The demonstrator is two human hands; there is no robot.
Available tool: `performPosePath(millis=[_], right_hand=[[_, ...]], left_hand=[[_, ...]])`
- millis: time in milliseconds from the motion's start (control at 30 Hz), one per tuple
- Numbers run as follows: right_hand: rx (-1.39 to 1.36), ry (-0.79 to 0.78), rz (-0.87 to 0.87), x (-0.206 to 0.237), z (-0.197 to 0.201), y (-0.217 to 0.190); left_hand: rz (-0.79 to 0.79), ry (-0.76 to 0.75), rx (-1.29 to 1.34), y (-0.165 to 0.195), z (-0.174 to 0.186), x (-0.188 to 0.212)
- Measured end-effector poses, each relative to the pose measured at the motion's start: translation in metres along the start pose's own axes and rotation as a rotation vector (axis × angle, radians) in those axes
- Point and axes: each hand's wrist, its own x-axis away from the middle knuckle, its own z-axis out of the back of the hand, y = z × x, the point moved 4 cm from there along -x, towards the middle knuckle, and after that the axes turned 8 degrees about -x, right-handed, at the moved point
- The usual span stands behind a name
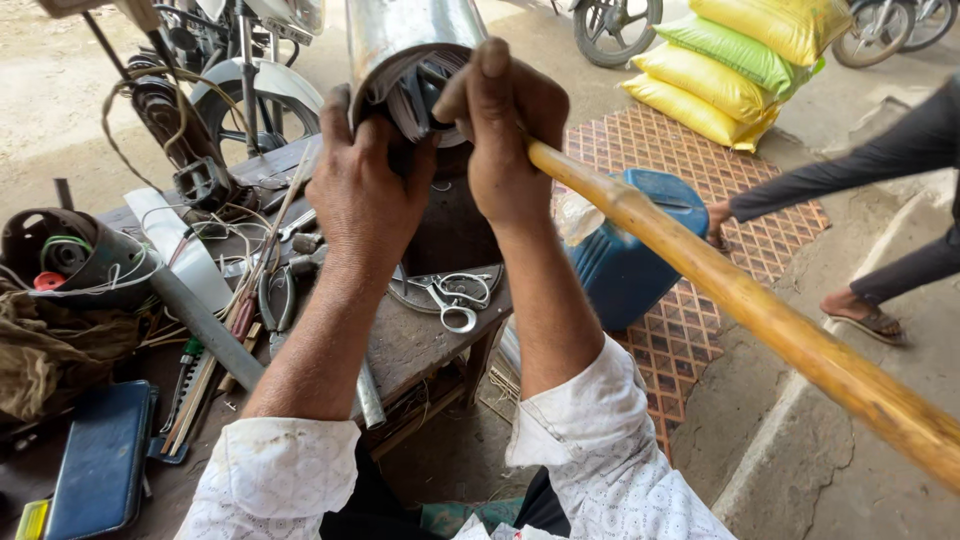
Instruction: The person winds white wire onto a rotating metal drum mounted on a bench machine, guiding and pressing the coils with a long bamboo stick while steadying the drum with the other hand. They reposition the wire by hand, keep winding, then lift the drum off the machine at the end.
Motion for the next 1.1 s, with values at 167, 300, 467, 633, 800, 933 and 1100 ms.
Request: performPosePath(millis=[167,300,467,633,800,933,1100], right_hand=[[-0.046,-0.039,-0.004,0.030,-0.002,-0.044],[-0.053,-0.085,0.004,0.053,0.002,-0.057],[-0.218,0.019,0.184,0.073,0.014,-0.059],[-0.241,0.113,0.267,0.079,0.029,-0.049],[-0.319,0.183,0.268,0.065,0.029,-0.018],[-0.354,0.314,0.253,0.062,0.023,-0.004],[-0.317,0.434,0.357,0.069,0.009,-0.001]], left_hand=[[-0.021,0.020,-0.032,0.001,0.001,-0.002],[-0.021,-0.017,0.005,0.003,0.002,0.000],[-0.015,-0.038,0.004,-0.002,0.002,-0.002],[0.050,-0.193,0.018,-0.005,-0.006,-0.001],[-0.033,-0.080,0.062,0.000,-0.003,0.002],[-0.069,-0.034,0.039,0.001,-0.002,0.001],[-0.017,-0.091,0.037,0.000,-0.002,0.000]])
